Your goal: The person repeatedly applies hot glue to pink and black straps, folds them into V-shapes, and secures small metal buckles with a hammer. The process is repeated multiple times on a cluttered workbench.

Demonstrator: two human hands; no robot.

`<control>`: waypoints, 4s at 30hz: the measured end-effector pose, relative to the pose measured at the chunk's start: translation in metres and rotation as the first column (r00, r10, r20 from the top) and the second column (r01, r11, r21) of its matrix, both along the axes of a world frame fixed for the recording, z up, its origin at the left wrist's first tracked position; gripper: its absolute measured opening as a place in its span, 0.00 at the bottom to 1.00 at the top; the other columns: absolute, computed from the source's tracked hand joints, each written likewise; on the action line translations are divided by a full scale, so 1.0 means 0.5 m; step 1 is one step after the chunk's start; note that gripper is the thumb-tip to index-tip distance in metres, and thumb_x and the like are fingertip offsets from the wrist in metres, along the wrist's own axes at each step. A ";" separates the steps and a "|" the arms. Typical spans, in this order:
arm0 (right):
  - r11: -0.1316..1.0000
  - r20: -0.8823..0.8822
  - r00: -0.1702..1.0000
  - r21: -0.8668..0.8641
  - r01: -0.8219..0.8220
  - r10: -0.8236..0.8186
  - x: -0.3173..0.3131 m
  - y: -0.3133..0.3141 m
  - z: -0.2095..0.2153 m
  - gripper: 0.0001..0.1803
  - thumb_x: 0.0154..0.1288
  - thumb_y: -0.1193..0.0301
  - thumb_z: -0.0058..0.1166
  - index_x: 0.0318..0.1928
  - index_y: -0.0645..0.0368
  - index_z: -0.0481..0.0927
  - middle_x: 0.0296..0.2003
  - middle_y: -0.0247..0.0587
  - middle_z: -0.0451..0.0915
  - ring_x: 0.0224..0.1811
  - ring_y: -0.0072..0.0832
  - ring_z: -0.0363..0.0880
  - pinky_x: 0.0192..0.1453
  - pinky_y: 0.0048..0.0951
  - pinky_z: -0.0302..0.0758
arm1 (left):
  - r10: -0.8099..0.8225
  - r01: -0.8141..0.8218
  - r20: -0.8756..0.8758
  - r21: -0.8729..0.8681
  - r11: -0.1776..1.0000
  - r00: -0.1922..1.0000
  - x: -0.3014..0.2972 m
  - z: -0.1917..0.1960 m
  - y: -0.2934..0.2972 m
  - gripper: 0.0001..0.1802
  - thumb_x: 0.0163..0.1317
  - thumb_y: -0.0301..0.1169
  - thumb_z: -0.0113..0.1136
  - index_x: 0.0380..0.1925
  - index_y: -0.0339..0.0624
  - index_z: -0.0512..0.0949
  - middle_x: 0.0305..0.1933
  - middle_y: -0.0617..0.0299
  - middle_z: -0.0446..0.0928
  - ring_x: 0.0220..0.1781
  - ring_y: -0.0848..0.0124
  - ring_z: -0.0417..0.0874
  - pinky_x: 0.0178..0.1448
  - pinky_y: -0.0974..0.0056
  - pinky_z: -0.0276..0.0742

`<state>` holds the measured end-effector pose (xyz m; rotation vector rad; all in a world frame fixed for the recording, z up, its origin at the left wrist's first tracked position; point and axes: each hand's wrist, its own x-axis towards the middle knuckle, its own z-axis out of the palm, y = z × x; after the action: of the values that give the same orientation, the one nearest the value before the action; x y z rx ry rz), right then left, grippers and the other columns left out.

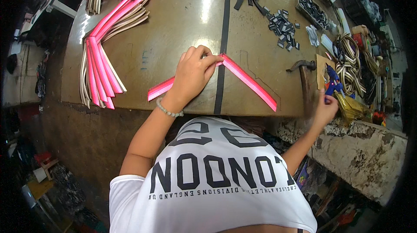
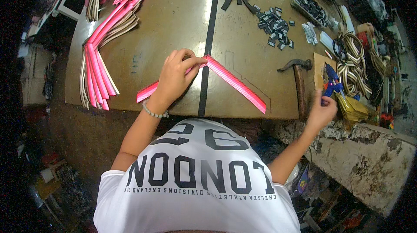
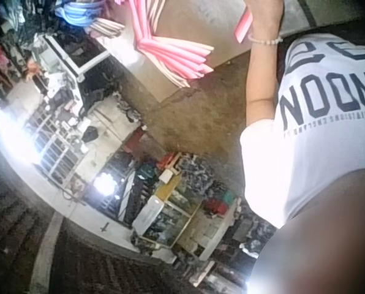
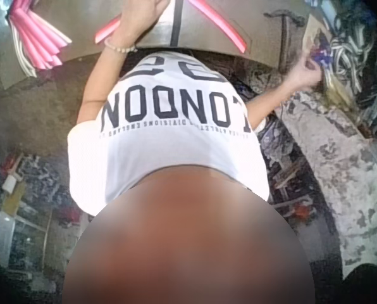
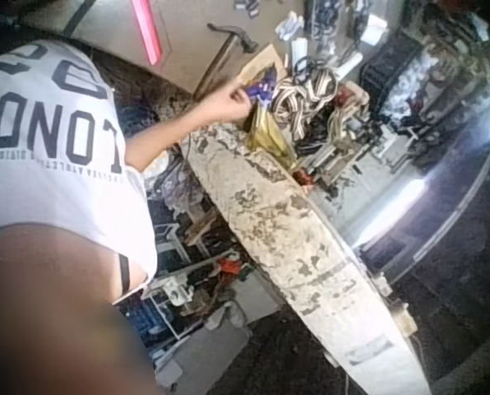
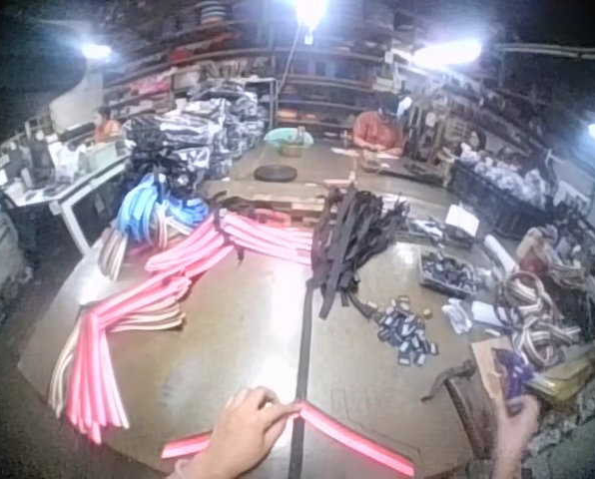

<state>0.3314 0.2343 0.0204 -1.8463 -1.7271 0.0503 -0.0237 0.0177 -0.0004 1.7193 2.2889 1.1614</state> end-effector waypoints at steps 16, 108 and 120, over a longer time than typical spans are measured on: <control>0.420 -0.385 0.461 -0.191 -0.887 0.799 -0.336 -0.117 0.082 0.25 0.66 0.58 0.62 0.53 0.61 0.69 0.38 0.50 0.85 0.37 0.40 0.87 0.42 0.37 0.81 | 0.041 -0.047 0.096 0.056 0.997 0.995 -0.002 -0.011 0.004 0.06 0.59 0.31 0.65 0.34 0.42 0.83 0.35 0.60 0.76 0.40 0.59 0.76 0.48 0.57 0.71; 0.413 -0.571 0.398 -0.110 -0.904 0.718 -0.359 -0.256 -0.002 0.14 0.63 0.75 0.63 0.50 0.58 0.85 0.31 0.36 0.81 0.33 0.21 0.76 0.39 0.21 0.72 | 0.137 -0.136 -0.025 0.030 0.990 0.990 0.077 -0.007 -0.048 0.06 0.59 0.29 0.64 0.36 0.45 0.83 0.37 0.62 0.76 0.40 0.62 0.75 0.46 0.59 0.66; 0.472 -0.403 0.433 -0.001 -0.881 0.807 -0.387 -0.253 -0.047 0.09 0.61 0.73 0.62 0.41 0.62 0.85 0.35 0.45 0.81 0.37 0.40 0.78 0.42 0.35 0.74 | -0.388 0.387 -0.008 -0.060 0.920 0.921 0.083 0.027 -0.142 0.30 0.41 0.23 0.71 0.50 0.50 0.81 0.51 0.57 0.74 0.56 0.57 0.76 0.60 0.54 0.75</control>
<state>0.1378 0.1079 -0.0033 -0.7651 -2.2508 0.9610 0.0181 -0.0533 0.0133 2.0435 1.8429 0.9898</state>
